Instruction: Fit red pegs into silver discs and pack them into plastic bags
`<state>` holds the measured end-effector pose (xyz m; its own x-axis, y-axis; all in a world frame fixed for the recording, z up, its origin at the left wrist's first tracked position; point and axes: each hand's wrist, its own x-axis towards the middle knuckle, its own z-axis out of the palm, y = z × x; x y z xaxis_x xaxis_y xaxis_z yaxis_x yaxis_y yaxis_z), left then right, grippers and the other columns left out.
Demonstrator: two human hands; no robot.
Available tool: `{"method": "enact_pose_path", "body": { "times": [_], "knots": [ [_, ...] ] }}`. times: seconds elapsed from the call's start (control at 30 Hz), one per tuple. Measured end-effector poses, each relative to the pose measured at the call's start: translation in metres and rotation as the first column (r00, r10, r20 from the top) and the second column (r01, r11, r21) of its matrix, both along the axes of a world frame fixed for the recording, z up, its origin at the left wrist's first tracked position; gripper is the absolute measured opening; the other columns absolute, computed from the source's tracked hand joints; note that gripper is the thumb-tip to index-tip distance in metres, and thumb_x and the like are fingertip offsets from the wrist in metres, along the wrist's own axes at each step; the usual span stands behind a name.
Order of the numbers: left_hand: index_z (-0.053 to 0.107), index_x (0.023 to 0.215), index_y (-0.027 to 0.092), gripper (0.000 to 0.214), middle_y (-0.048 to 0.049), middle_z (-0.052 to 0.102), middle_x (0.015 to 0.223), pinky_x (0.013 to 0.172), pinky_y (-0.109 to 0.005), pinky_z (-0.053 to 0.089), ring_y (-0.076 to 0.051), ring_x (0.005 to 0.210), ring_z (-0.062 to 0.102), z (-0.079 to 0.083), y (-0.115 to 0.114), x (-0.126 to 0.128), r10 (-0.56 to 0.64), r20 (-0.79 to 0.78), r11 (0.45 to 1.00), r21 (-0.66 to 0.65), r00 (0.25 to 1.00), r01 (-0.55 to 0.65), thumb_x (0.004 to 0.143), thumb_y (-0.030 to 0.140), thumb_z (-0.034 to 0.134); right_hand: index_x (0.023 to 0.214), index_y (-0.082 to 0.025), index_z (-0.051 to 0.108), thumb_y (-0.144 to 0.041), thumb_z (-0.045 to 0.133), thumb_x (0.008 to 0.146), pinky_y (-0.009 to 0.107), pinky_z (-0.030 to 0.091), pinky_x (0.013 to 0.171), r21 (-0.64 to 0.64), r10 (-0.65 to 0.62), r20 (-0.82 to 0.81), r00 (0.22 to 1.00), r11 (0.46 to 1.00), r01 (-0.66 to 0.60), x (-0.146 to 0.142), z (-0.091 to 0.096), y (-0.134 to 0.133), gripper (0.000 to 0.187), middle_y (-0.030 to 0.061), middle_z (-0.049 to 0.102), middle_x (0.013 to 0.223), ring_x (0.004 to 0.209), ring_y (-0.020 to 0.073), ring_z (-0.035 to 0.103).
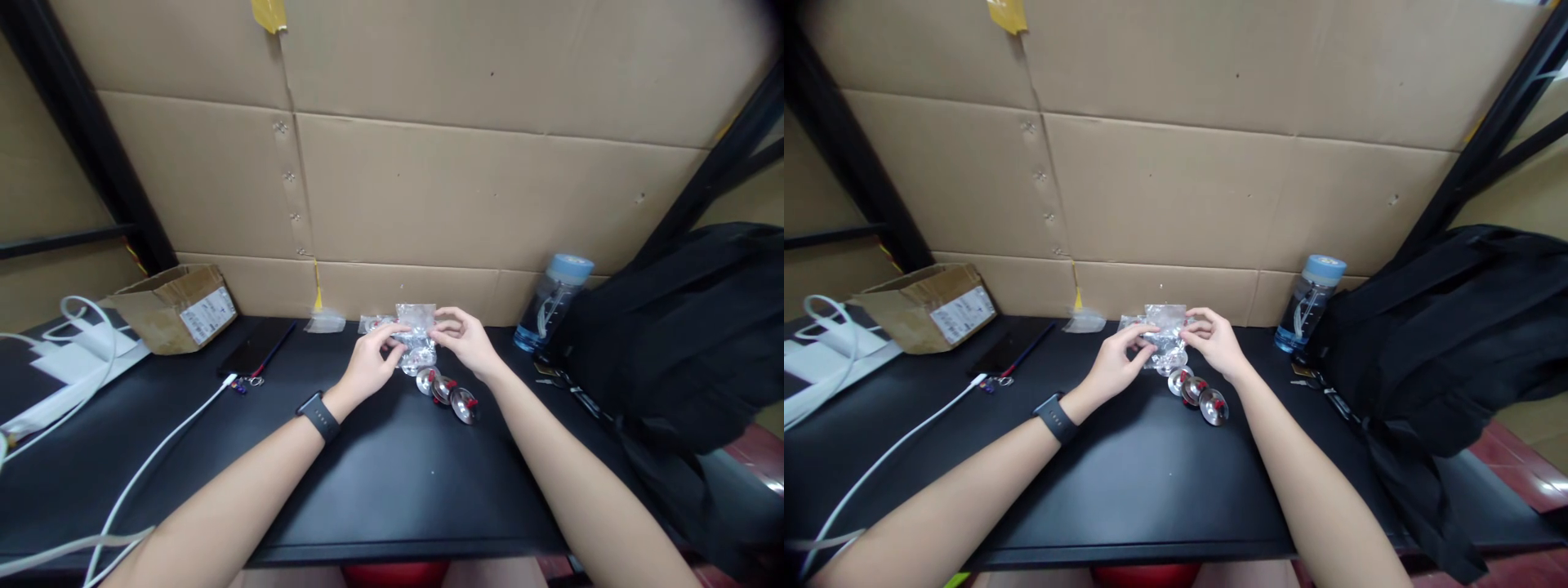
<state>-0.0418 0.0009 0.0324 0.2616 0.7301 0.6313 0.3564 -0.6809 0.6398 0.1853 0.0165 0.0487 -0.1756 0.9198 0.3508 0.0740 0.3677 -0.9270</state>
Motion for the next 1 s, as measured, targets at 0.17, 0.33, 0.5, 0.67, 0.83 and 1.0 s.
{"method": "enact_pose_path", "body": {
  "times": [0.17, 0.33, 0.5, 0.67, 0.83, 1.0],
  "knots": [
    [0.058, 0.135, 0.025, 0.048, -0.0105, 0.060, 0.140, 0.084, -0.032, 0.058, -0.014, 0.076, 0.072, -0.004, 0.003, -0.001, -0.063, 0.051, 0.997, -0.049, 0.997, 0.066, 0.088, 0.020, 0.065, 0.117, -0.024, 0.057, -0.039, 0.082, 0.073, 0.032, 0.056, 0.074, -0.028, -0.009, -0.048, 0.999, 1.000, 0.008, -0.004, 0.000, -0.002, 0.053, 0.0011, 0.074, 0.085, 0.075, 0.0178, 0.070],
    [0.049, 0.141, 0.023, 0.052, -0.0159, 0.047, 0.150, 0.081, -0.034, 0.058, -0.015, 0.081, 0.070, -0.006, 0.004, -0.002, -0.024, 0.027, 1.000, -0.015, 0.999, 0.025, 0.090, 0.024, 0.060, 0.115, -0.027, 0.050, -0.038, 0.083, 0.072, 0.034, 0.058, 0.076, -0.029, -0.067, -0.056, 0.996, 0.997, 0.066, -0.007, -0.012, 0.003, 0.055, 0.0002, 0.073, 0.082, 0.074, 0.0197, 0.073],
    [0.052, 0.138, 0.024, 0.057, -0.0135, 0.055, 0.141, 0.105, -0.049, 0.042, -0.032, 0.129, 0.053, 0.003, 0.000, -0.012, 0.123, -0.418, 0.948, 0.318, 0.900, 0.018, 0.086, 0.039, 0.072, 0.106, -0.026, 0.046, -0.042, 0.083, 0.070, 0.033, 0.059, 0.067, -0.027, -0.147, -0.093, 0.985, 0.989, 0.146, -0.010, -0.020, 0.007, 0.054, -0.0022, 0.070, 0.078, 0.066, 0.0201, 0.073],
    [0.059, 0.127, 0.022, 0.029, -0.0089, 0.066, 0.126, 0.094, -0.040, 0.042, -0.023, 0.113, 0.060, 0.005, -0.003, -0.009, 0.244, -0.611, 0.878, 0.469, 0.753, 0.097, 0.100, 0.019, 0.051, 0.106, -0.026, 0.048, -0.041, 0.083, 0.071, 0.032, 0.059, 0.067, -0.026, -0.045, -0.058, 0.997, 0.999, 0.044, -0.020, -0.019, 0.001, 0.052, -0.0008, 0.070, 0.082, 0.067, 0.0198, 0.073],
    [0.068, 0.099, 0.021, 0.017, -0.0051, 0.071, 0.098, 0.082, -0.035, 0.043, -0.020, 0.091, 0.063, 0.013, 0.013, -0.033, 0.340, -0.635, 0.868, 0.496, 0.694, 0.029, 0.097, 0.014, 0.053, 0.114, -0.025, 0.052, -0.040, 0.070, 0.085, 0.033, 0.056, 0.070, 0.145, -0.080, 0.270, 0.960, 0.989, 0.041, -0.022, -0.017, -0.004, 0.038, 0.0055, 0.071, 0.100, 0.084, 0.0213, 0.071],
    [0.071, 0.092, 0.021, 0.017, -0.0068, 0.072, 0.098, 0.079, -0.035, 0.043, -0.024, 0.094, 0.065, 0.012, 0.046, -0.101, 0.527, -0.602, 0.848, 0.421, 0.600, -0.322, 0.092, 0.014, 0.055, 0.114, -0.023, 0.059, -0.026, 0.059, 0.089, 0.043, 0.050, 0.096, 0.410, -0.311, 0.569, 0.761, 0.910, 0.065, -0.002, -0.029, 0.009, 0.025, 0.0088, 0.068, 0.117, 0.110, 0.0253, 0.063]
  ]
}}
